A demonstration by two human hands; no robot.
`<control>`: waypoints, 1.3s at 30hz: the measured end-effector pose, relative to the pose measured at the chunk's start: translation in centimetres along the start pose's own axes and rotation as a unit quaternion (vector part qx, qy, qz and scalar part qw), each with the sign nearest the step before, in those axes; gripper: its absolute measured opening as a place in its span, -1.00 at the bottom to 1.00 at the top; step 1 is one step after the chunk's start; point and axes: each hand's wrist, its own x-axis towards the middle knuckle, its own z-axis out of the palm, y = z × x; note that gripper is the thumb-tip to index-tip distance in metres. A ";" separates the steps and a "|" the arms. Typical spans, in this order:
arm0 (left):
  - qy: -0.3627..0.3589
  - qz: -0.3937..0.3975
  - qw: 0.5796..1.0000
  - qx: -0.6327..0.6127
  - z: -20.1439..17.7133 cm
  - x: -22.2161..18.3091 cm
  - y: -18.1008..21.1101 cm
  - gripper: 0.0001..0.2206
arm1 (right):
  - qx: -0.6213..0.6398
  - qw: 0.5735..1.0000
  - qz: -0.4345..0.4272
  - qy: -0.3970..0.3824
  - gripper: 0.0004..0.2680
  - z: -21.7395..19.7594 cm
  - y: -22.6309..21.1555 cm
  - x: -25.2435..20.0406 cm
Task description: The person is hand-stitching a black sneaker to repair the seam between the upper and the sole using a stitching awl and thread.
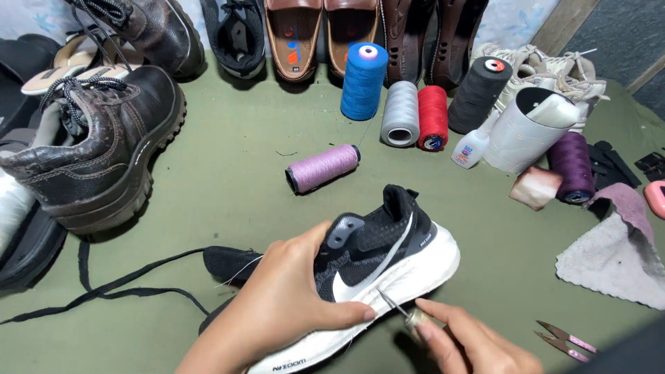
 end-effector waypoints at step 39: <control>-0.076 -0.279 0.920 0.266 3.7 -5.2 -6.0 -0.66 | 0.106 0.967 -0.083 -0.216 -0.63 2.2 -2.5 1.5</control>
